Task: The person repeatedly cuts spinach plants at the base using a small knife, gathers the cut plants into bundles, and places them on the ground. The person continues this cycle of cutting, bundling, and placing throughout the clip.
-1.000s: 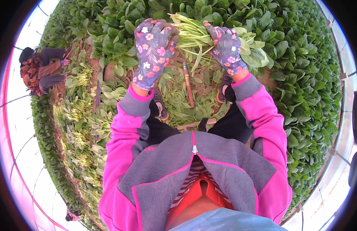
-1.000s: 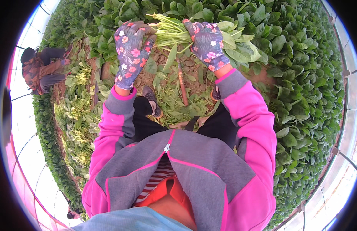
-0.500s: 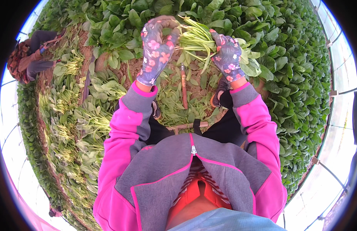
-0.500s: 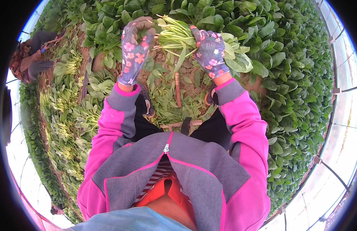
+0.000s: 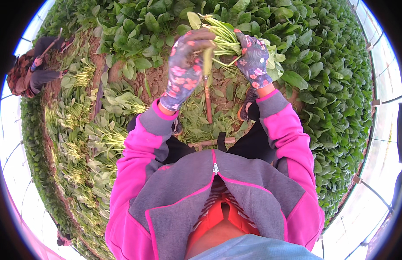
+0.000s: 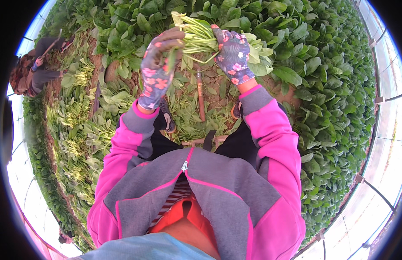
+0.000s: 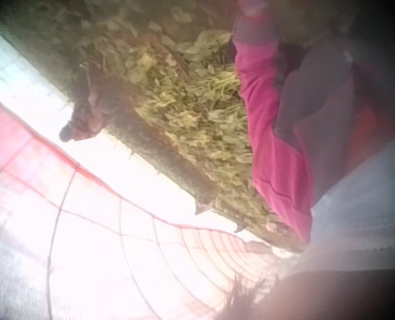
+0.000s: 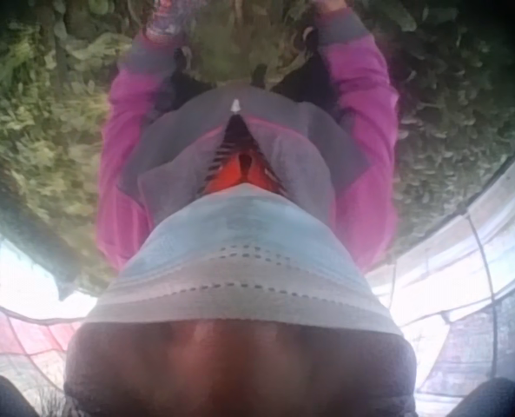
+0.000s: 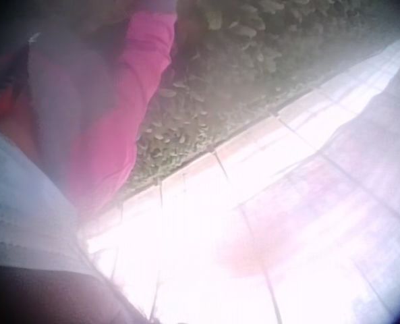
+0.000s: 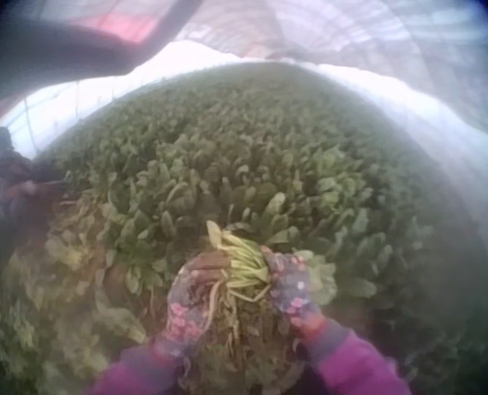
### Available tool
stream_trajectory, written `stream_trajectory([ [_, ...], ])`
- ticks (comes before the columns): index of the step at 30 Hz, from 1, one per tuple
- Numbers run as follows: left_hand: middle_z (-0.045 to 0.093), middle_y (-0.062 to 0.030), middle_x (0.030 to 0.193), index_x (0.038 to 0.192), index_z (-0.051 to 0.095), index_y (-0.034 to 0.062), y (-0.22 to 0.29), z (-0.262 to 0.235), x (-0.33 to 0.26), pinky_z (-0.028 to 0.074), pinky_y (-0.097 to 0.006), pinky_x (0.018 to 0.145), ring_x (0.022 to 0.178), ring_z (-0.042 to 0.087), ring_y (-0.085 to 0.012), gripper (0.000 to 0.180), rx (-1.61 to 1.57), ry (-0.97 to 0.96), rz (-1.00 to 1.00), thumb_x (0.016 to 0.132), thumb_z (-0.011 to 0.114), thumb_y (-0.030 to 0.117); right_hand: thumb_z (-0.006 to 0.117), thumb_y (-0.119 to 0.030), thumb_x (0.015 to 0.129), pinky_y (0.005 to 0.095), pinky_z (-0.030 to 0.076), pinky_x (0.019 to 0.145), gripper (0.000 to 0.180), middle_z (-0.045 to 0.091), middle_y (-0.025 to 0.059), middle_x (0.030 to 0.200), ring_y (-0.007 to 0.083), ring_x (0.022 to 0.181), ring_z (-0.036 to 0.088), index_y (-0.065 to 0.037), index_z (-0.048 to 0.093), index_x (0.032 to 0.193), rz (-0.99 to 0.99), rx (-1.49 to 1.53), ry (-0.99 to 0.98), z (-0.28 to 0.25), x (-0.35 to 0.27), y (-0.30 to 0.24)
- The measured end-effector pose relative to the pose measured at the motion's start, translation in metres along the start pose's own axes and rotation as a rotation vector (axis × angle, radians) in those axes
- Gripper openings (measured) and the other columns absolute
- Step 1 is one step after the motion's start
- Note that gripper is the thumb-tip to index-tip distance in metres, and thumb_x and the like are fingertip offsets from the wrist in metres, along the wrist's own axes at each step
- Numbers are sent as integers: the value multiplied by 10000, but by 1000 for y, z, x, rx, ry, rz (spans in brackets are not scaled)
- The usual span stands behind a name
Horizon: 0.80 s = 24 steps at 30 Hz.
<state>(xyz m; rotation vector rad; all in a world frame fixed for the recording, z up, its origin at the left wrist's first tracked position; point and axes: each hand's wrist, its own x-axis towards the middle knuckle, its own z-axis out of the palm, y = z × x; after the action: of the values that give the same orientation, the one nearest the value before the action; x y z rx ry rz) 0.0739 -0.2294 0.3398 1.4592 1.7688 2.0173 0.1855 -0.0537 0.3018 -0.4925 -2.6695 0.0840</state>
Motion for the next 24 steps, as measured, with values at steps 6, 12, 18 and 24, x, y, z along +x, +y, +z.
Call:
stream_trajectory([
  [6,651,-119,1024,1027,616,-15,-7,-16,-3,544,-283,783,875,650,-197,214,-228,169,-185,862,679,105,753,-194,619,364,445,822,783,607,28,998,218,943,582,-164,455,1343,-54,34,45,5,2,-2],
  [12,643,-169,998,1060,598,-37,-15,-53,5,482,-368,899,990,604,-284,362,-638,39,-236,906,539,285,754,-189,629,357,430,834,771,607,28,996,208,943,584,-157,455,1339,-60,16,25,9,4,-4],
  [18,639,-93,1032,987,679,63,-3,-54,3,479,-394,873,1017,588,-276,194,135,-409,99,821,657,160,783,-261,580,391,446,843,846,610,39,1001,251,945,590,-165,463,1357,-63,-88,24,12,6,-6],
  [24,640,-80,988,966,681,65,-10,-57,20,468,-411,836,944,603,-270,254,666,-256,255,717,681,116,779,-209,578,381,436,869,921,590,27,1030,231,972,574,-186,396,1415,-112,-111,-55,17,0,-12],
])
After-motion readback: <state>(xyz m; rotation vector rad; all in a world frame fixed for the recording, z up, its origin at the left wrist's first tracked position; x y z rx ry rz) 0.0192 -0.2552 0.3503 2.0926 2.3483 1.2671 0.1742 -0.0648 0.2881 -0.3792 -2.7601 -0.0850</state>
